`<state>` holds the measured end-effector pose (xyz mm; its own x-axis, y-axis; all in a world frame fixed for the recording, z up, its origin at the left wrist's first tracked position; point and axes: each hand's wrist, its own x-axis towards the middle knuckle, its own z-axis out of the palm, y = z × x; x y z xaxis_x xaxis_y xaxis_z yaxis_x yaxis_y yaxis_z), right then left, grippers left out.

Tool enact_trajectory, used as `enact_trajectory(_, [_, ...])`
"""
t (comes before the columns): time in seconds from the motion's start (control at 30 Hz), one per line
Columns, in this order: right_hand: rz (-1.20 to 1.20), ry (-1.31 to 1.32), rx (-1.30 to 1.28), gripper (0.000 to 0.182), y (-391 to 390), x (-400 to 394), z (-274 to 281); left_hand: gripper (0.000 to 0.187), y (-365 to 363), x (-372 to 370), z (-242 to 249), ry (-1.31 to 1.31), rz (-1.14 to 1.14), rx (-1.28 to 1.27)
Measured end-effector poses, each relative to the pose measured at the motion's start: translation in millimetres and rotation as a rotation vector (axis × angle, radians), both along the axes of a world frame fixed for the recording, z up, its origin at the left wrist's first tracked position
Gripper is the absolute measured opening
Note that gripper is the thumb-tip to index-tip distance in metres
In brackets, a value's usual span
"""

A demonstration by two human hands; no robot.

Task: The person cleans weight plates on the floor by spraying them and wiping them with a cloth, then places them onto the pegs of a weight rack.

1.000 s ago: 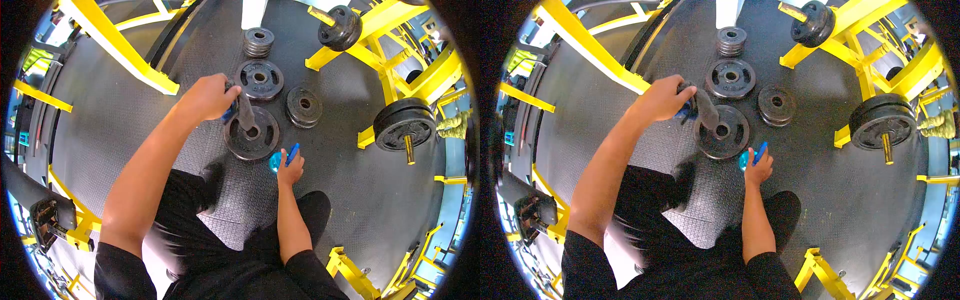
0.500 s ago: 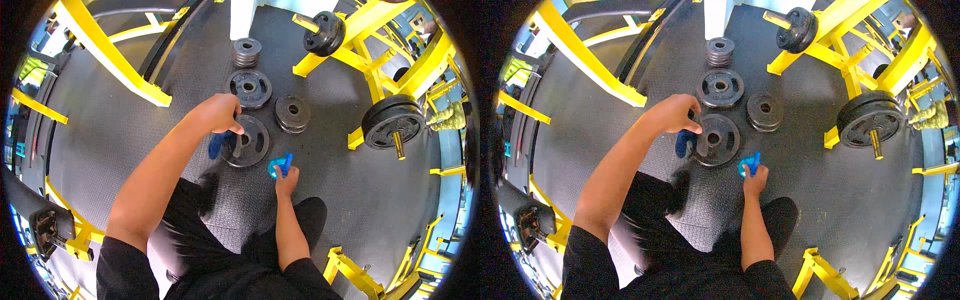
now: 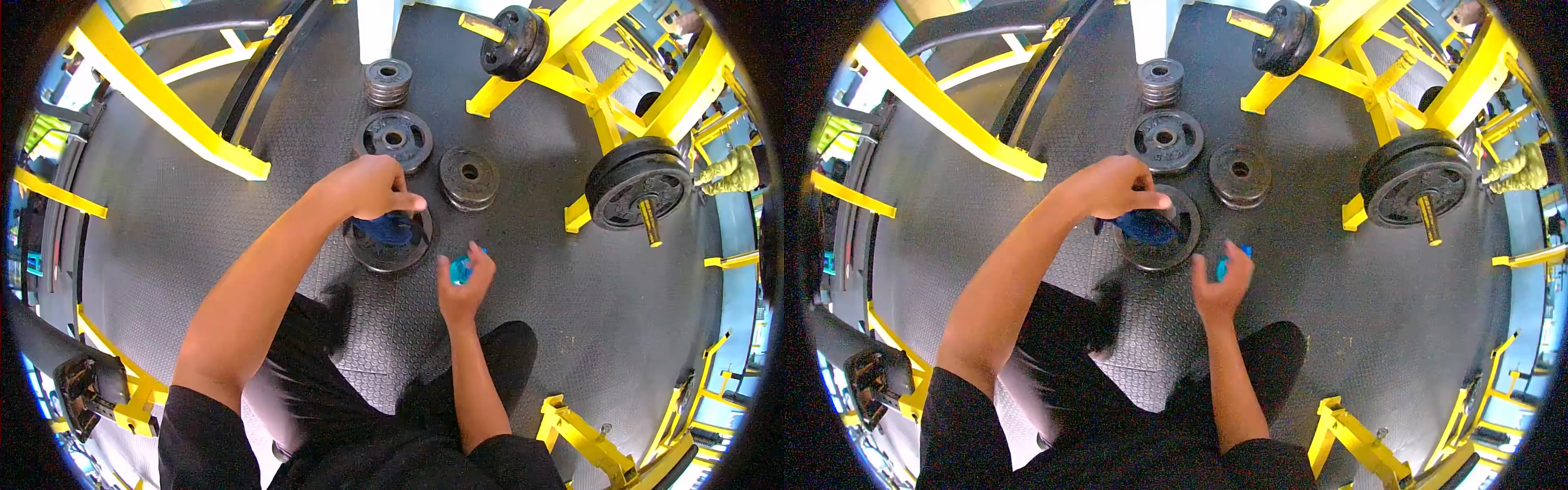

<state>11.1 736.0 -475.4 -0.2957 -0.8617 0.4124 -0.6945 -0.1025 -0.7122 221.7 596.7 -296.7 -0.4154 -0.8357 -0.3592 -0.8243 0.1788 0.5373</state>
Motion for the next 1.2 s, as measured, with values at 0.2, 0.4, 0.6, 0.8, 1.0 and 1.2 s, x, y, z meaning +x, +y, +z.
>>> enact_trajectory(0.2, [0.394, -0.301, 0.111, 0.031, -51.4, 35.2, 53.7, 0.051, 2.9, 9.0, -6.6, 0.058, -0.126, 0.052])
enact_trajectory(0.4, [0.612, -0.346, 0.168, 0.020, -63.2, 43.0, 45.6, 0.045, -0.3, 11.7, -15.9, 0.210, -0.076, 0.020])
enact_trajectory(0.6, [0.429, -0.201, -0.070, 0.018, -97.7, 49.8, 54.5, 0.029, -11.4, 25.6, 2.7, 0.186, -0.040, -0.265])
enact_trajectory(0.8, [0.376, 0.178, -0.203, 0.017, -67.6, 24.5, 34.5, 0.031, 9.1, 31.4, -28.7, 0.028, -0.167, -0.282])
enact_trajectory(1.0, [0.691, 0.536, 0.464, 0.039, -13.2, 36.9, -61.6, 0.043, 26.0, 47.2, -62.5, -0.331, -0.157, -0.034])
enact_trajectory(1.2, [0.690, 0.637, 0.473, 0.074, -46.8, 61.8, -120.3, 0.042, -21.5, 66.4, -108.9, -0.479, -0.308, -0.066])
